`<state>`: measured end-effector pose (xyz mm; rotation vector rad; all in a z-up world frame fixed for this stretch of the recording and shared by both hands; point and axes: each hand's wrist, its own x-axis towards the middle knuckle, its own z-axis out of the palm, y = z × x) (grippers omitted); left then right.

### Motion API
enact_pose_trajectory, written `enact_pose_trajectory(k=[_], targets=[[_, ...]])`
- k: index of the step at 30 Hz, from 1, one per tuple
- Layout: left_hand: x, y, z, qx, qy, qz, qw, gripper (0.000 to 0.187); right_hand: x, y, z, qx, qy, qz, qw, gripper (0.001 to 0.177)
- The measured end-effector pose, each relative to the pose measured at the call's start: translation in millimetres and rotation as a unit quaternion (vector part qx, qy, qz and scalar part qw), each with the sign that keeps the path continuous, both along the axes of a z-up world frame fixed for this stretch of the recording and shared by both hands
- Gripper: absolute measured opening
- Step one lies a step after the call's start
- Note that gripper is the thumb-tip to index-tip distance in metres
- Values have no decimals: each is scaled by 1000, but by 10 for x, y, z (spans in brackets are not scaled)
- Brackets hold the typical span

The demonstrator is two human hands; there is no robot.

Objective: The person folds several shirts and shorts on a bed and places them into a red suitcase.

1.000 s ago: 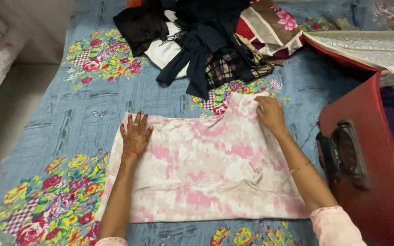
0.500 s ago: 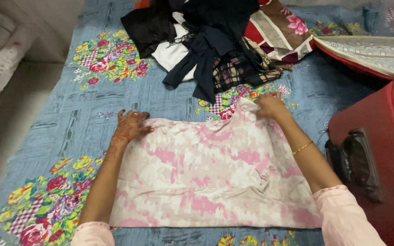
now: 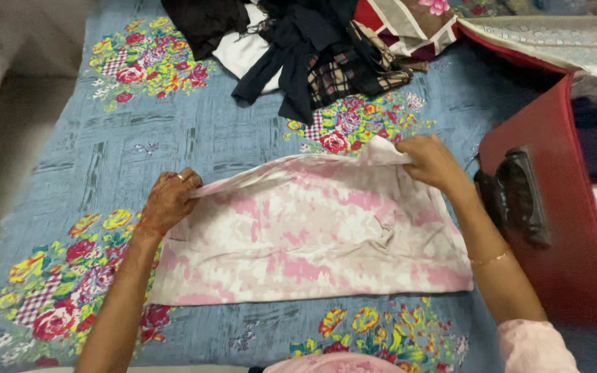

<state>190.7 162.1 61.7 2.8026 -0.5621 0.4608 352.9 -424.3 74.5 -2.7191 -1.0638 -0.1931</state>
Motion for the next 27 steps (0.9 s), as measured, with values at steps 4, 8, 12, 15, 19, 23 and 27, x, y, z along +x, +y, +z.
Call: enact_pose_trajectory(k=[4,8,12,15,19,23,27], targets=[[-603,-150,-7,41,17,-5,999,26,-902,-42,-125,-29,-4,-30,999,37],[-899,-149,-124,46,92,9,995,29,-1336,-77,-217,-12,24,-32,999,59],[-893,-101,-262,36,103,11,994,31,-1363,-144,-278,-9,32,-24,999,47],[-818,39,-326,22,136,49,989,32,-1262,-287,-342,18,48,-32,998,35],[-778,152,-331,-119,108,92,983,40,-1180,-528,-500,172,152,-47,972,28],[-789,177,-301,-91,129,83,984,35,-1233,-678,-739,165,317,-103,928,30],[-793,233,-323,-49,93,70,992,33,-1327,-691,-740,255,305,-10,918,39]])
